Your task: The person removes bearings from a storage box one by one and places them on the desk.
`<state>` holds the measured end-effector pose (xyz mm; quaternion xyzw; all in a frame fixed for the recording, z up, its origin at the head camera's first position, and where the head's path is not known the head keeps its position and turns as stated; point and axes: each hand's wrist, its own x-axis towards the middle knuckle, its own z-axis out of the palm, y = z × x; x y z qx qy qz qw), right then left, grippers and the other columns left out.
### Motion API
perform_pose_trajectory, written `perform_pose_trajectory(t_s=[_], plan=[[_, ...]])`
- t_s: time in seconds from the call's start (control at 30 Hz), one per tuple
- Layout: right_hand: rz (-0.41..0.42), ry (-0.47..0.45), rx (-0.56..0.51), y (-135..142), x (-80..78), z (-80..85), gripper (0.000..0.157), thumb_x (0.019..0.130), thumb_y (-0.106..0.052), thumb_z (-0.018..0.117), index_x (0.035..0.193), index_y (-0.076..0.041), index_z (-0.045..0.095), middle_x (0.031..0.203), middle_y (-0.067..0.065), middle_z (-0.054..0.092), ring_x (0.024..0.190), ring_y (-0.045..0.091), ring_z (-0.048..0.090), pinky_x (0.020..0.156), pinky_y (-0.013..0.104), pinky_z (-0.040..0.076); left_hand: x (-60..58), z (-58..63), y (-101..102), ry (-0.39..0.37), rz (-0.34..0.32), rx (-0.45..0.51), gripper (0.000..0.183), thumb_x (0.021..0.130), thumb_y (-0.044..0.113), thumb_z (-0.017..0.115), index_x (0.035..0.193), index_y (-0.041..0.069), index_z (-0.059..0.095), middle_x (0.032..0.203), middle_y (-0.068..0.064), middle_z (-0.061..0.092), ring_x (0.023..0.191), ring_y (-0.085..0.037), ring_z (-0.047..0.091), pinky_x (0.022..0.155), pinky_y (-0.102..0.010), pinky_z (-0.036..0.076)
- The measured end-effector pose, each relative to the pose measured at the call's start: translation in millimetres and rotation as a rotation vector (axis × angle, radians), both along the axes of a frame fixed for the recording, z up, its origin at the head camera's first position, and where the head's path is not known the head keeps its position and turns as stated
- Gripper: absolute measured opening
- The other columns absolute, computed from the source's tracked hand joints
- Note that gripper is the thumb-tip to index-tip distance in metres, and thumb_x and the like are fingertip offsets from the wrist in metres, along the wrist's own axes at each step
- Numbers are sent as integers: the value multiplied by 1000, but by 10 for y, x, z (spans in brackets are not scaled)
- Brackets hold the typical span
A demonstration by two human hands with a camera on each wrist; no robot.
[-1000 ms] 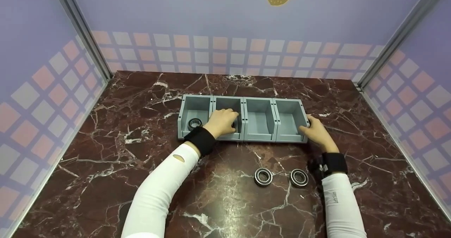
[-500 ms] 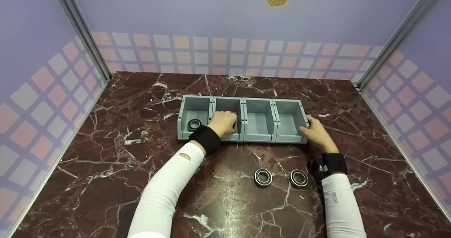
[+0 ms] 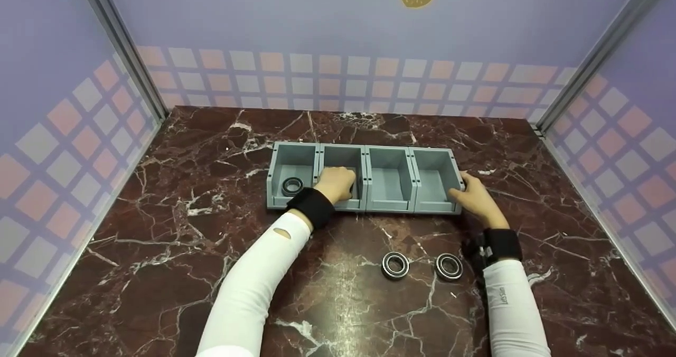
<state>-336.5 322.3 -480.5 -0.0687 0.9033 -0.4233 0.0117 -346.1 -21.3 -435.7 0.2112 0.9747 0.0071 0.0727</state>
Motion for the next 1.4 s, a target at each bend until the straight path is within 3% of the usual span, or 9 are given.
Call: perform_pose_trajectory(t_s=[0.47,0.77,0.97,1.2,1.4], plan=[[-2,16,-12,-16,41,21,50,91,0,55,139,13,52,126,34,63,90,5,56,77,11,46,20,-26,19,24,13,43,18,94,7,66,109,0,74,121,-21,73,111,-40,72,91,-54,62],[3,-22,0,-29,38,43,55,93,-2,55,145,13,47,133,36,61,103,21,63,78,14,46,18,-19,19,6,27,47,19,94,6,67,110,-1,74,123,-21,71,113,-41,70,92,-55,61],[-4,-5,16,-16,41,39,53,92,-2,55,143,13,49,131,35,62,97,13,60,78,13,46,13,-30,21,12,18,72,17,93,4,67,107,-1,74,121,-22,72,112,-42,71,91,-55,61],[6,1,44,-5,29,19,55,93,-1,53,145,14,45,135,37,59,113,34,62,83,18,46,22,-25,14,23,3,94,14,92,3,68,104,-2,74,118,-23,73,110,-42,71,91,-56,61],[-1,12,50,-11,24,23,53,92,-1,53,143,14,48,131,37,61,106,28,63,81,16,46,27,-6,5,19,-9,103,15,93,0,66,105,-4,73,118,-25,72,110,-44,71,93,-56,60]])
